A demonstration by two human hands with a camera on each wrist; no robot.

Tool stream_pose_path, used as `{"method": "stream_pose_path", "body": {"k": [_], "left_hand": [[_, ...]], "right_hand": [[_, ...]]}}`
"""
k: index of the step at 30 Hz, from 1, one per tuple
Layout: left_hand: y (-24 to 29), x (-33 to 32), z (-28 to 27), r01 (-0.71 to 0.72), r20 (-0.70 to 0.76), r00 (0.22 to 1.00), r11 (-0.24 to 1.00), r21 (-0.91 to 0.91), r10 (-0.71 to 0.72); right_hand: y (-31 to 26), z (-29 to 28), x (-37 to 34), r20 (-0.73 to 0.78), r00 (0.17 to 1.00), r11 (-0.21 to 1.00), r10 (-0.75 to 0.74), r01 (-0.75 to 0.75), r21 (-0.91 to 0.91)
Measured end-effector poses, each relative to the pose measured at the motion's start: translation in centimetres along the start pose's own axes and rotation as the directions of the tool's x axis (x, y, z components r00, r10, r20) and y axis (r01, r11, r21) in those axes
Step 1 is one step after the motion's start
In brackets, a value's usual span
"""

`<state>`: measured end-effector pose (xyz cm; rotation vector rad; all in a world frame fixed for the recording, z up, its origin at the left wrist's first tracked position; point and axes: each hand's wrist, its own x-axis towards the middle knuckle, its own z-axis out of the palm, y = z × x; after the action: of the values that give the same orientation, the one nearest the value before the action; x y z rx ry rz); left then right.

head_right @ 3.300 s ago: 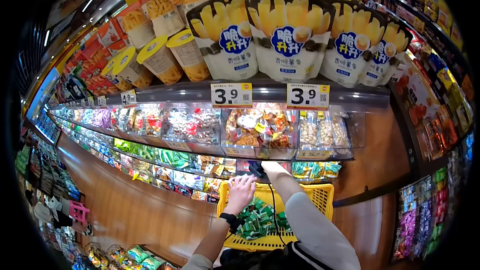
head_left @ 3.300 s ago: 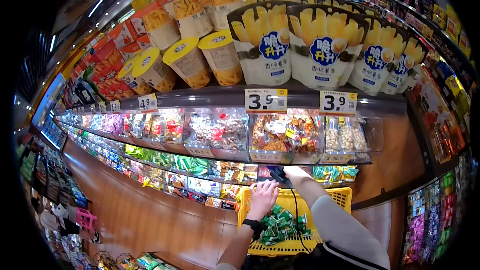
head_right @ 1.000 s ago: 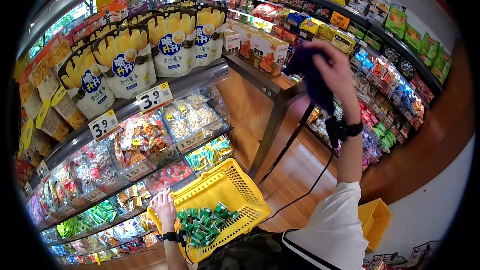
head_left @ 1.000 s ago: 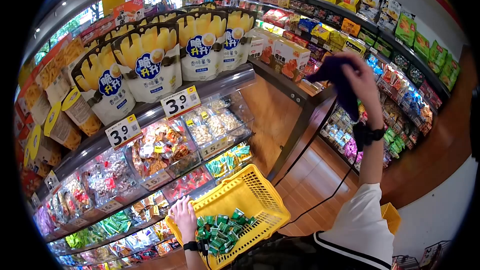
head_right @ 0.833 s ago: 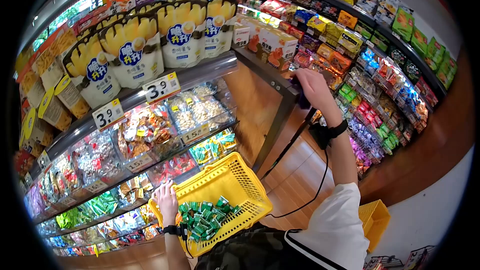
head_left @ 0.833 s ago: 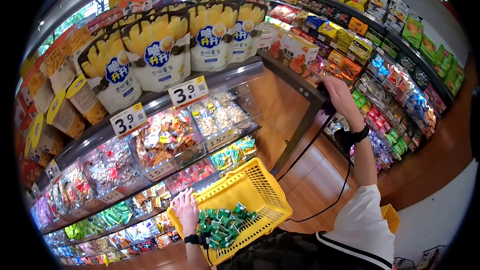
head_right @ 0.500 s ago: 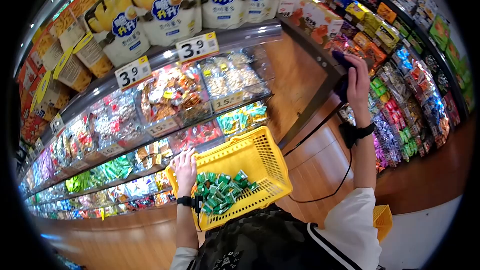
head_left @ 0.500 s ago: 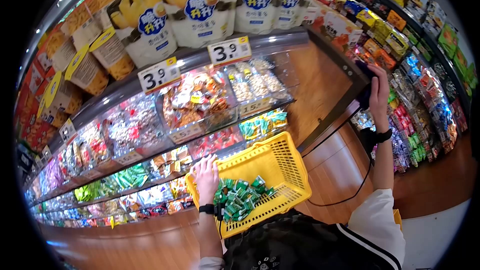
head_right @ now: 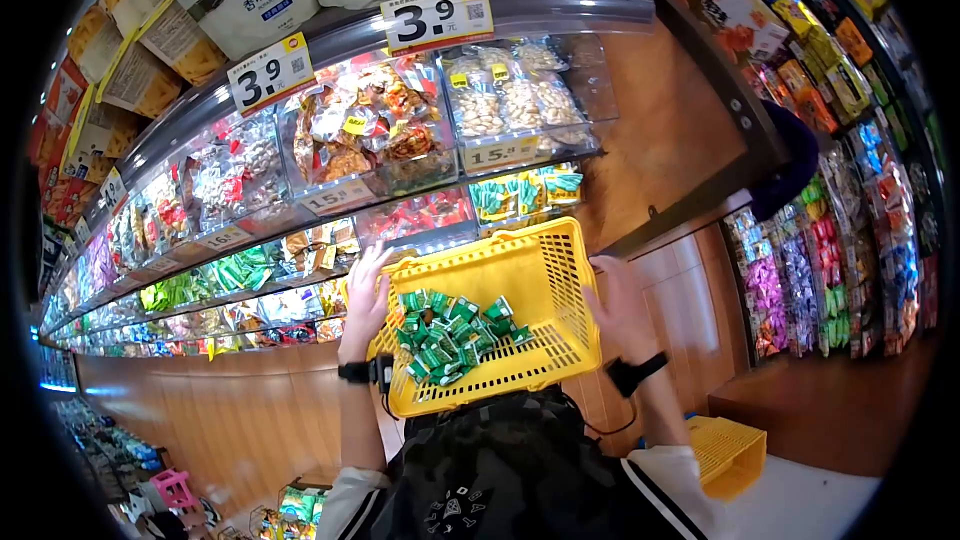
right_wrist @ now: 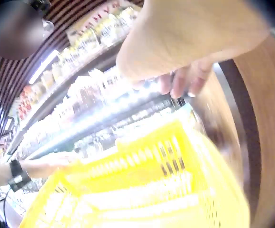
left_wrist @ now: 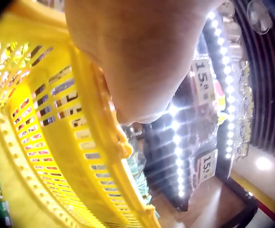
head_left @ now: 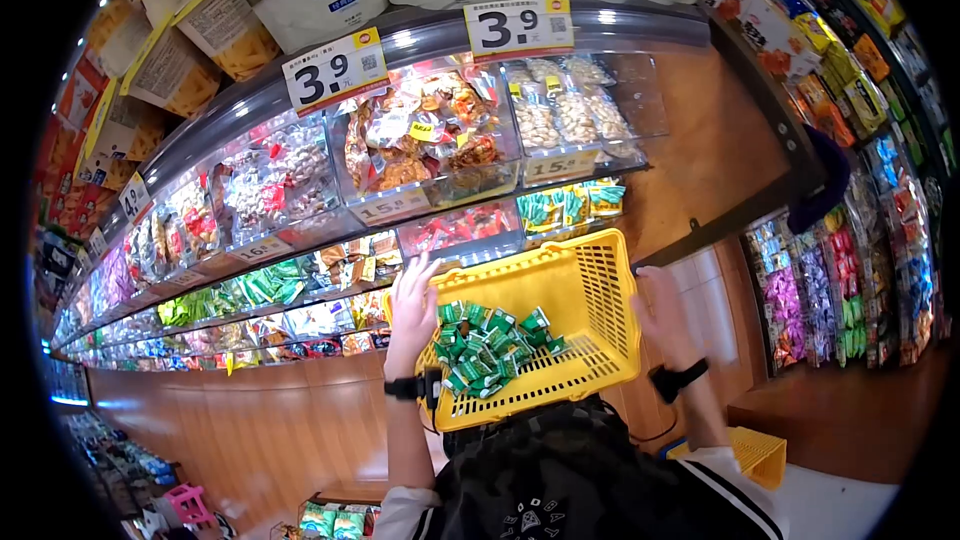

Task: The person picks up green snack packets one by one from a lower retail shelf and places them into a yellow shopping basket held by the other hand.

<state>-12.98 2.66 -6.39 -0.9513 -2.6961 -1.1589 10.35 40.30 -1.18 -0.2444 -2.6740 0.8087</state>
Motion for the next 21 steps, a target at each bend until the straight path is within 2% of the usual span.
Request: {"method": "stream_pose_path", "body": {"k": [1,2,3,4,5,6,7,8,10,11,13,16,18,20,21], "left_hand": [[0.5,-1.1,-1.5,0.051,-0.01,0.999,0.999,-0.015,-0.051],[0.6,-2.5,-2.5,0.099,-0.1,0.991,0.994,0.053,-0.093],[-0.1,-4.7,-2.8,0.215,-0.198,0.959,0.975,0.049,-0.201],[-0.8,-7.2,-2.7,0.33,-0.29,0.907,0.943,0.036,-0.306],[-1.3,-9.7,-2.5,0.357,-0.293,0.898,0.933,0.046,-0.329],[-1.8,-12.2,-2.0,0.433,-0.222,0.871,0.898,-0.074,-0.439],[-2.2,-14.4,-1.4,0.503,-0.146,0.835,0.844,-0.188,-0.53],[-2.7,-16.8,-0.6,0.521,-0.157,0.822,0.835,-0.178,-0.547],[-3.5,-19.9,0.6,0.642,0.235,0.764,0.673,-0.368,-0.601],[-3.7,-20.6,1.3,0.651,0.229,0.756,0.668,-0.361,-0.613],[-2.9,-21.0,3.1,0.621,0.073,0.754,0.672,-0.404,-0.653],[-3.4,-21.6,3.7,0.622,0.061,0.745,0.659,-0.424,-0.664],[-3.7,-21.7,3.4,0.639,0.086,0.74,0.659,-0.396,-0.667],[-4.0,-20.7,2.7,0.561,0.064,0.808,0.732,-0.386,-0.585],[-4.0,-20.4,2.1,0.564,0.09,0.815,0.749,-0.349,-0.572]], "right_hand": [[0.7,2.9,-1.5,-0.049,0.994,0.99,0.1,-0.094,0.101],[2.2,5.8,-2.9,-0.084,0.976,0.963,0.198,-0.178,0.204],[3.2,7.0,-3.5,-0.098,0.992,0.997,0.08,-0.079,0.022],[3.8,7.6,-3.7,-0.08,0.994,0.997,0.071,-0.068,0.035],[4.2,8.0,-4.3,0.028,0.953,0.934,0.301,-0.3,0.195],[4.6,8.3,-4.6,0.173,0.852,0.793,0.494,-0.523,0.311],[4.5,8.8,-4.3,0.066,0.896,0.84,0.439,-0.436,0.325],[4.9,9.3,-4.4,0.09,0.899,0.838,0.429,-0.433,0.331],[5.5,10.1,-4.7,0.008,0.882,0.852,0.471,-0.458,0.253],[5.8,10.2,-4.7,0.024,0.883,0.851,0.468,-0.458,0.259],[5.3,9.4,-4.4,0.115,0.838,0.798,0.533,-0.543,0.261],[4.2,8.5,-3.9,0.19,0.787,0.736,0.587,-0.617,0.278],[4.8,9.0,-4.7,0.157,0.798,0.751,0.582,-0.601,0.275],[5.6,9.8,-4.7,0.102,0.816,0.77,0.569,-0.573,0.281],[5.9,9.9,-4.8,0.101,0.832,0.789,0.545,-0.55,0.276]]}}
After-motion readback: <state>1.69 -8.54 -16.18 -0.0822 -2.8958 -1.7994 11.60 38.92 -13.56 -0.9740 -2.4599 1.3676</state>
